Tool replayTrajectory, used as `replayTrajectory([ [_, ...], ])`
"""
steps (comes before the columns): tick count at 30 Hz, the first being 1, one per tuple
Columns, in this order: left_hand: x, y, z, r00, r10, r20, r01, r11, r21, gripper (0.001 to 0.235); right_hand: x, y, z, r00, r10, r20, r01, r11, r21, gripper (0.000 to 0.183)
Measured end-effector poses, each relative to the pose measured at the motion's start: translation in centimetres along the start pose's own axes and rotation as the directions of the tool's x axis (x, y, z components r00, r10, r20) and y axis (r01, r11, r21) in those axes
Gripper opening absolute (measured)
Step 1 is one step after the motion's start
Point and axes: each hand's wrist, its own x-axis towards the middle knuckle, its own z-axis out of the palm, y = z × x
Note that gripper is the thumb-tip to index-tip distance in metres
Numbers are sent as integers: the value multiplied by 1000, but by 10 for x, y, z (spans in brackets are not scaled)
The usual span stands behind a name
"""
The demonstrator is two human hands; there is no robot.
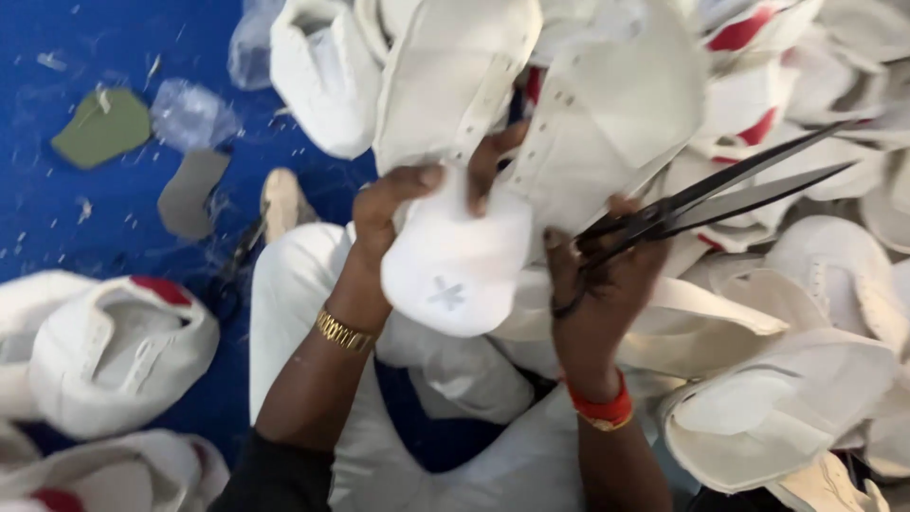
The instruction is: The person trims excess threads and material from white shoe uppers using scissors.
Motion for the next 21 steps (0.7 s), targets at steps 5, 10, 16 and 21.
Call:
replayTrajectory([
  [5, 0, 23, 3, 973, 229, 16, -226, 938, 262, 27, -5, -20, -8, 998, -20, 57, 5, 970, 242, 61],
  [10, -15, 46, 4, 907, 422, -17, -400, 872, 283, 34, -15, -47, -13, 979, -73, 190, 13, 955, 297, 62],
  [16, -27, 51, 0, 856, 510, 87, -511, 804, 306, 34, -18, -74, -7, 896, -5, 445, 108, 973, -206, 62],
  [21, -29, 63, 21, 870, 492, 17, -489, 859, 150, 51, -25, -76, -8, 869, -9, 495, 170, 945, -281, 62],
])
